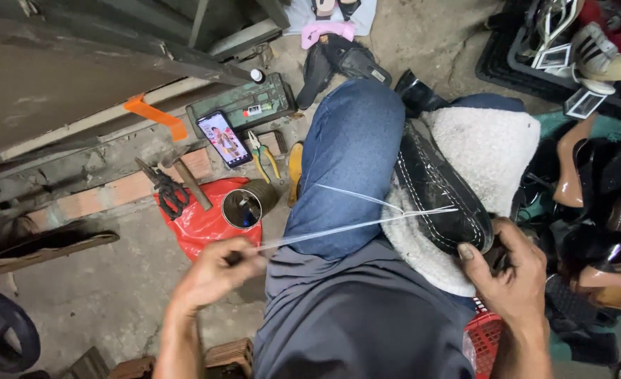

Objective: The person sits on the floor and sews a black shoe using a needle and white thread. They repeatedly pull the thread through the shoe's sole and upper while holding the shoe on their lap.

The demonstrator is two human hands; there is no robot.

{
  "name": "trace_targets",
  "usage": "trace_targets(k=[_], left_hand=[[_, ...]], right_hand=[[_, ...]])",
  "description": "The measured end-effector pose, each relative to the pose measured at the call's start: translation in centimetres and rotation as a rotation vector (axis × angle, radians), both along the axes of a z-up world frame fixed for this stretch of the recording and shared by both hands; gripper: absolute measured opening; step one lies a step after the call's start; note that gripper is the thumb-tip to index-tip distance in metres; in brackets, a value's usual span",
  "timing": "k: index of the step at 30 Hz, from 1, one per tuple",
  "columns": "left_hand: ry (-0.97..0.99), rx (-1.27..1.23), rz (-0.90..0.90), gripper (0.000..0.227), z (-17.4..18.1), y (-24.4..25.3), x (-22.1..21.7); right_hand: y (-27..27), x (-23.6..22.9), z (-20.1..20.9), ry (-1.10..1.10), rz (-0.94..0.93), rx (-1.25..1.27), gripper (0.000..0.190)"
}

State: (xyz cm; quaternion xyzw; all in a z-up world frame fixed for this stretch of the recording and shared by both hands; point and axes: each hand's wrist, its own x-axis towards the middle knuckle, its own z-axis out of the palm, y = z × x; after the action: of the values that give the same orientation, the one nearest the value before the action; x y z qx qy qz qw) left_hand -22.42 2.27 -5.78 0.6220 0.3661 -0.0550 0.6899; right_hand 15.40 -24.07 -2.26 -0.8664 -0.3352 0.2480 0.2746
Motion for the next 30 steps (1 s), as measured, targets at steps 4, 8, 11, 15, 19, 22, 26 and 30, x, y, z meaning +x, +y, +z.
trace_targets(k=[4,8,11,15,19,22,26,30], left_hand=[[0.616,0.087,0.322,0.016,-4.8,0.8,-9.7],[0.886,-0.020,0.597,0.052,-13.8,-2.5,-21.7],[0.456,0.928,-0.572,0.116,-21.2,-4.0,-33.0],[1.310,0.112,-0.627,0.037,-18.2,-4.9,-27.2],[0.508,0.824,-0.851,0.058,-25.3,-4.8,-29.5],[0.885,0.453,0.156,0.037,-13.4,-1.9,-11.3],[0.503,0.883,0.184,0.018,-5.2,-0.9,1.7],[-0.119,0.846,0.177,0.019,3.4,-2.4,13.9]], right_hand=[[-0.1,0.5,-0.5,-0.023,0.058,0.014,0.037],[-0.1,0.4,-0.2,-0.025,0.045,0.005,0.037],[0.0,0.3,0.0,-0.017,0.041,0.007,0.035],[0.2,0.3,0.2,-0.008,0.045,0.002,0.034],[0.5,0.3,0.4,-0.015,0.071,0.014,0.032],[0.0,0.4,0.2,-0.052,0.080,-0.033,0.036],[0.2,0.0,0.0,-0.093,0.052,-0.036,0.040],[0.8,-0.2,0.3,-0.050,0.045,0.163,0.034]])
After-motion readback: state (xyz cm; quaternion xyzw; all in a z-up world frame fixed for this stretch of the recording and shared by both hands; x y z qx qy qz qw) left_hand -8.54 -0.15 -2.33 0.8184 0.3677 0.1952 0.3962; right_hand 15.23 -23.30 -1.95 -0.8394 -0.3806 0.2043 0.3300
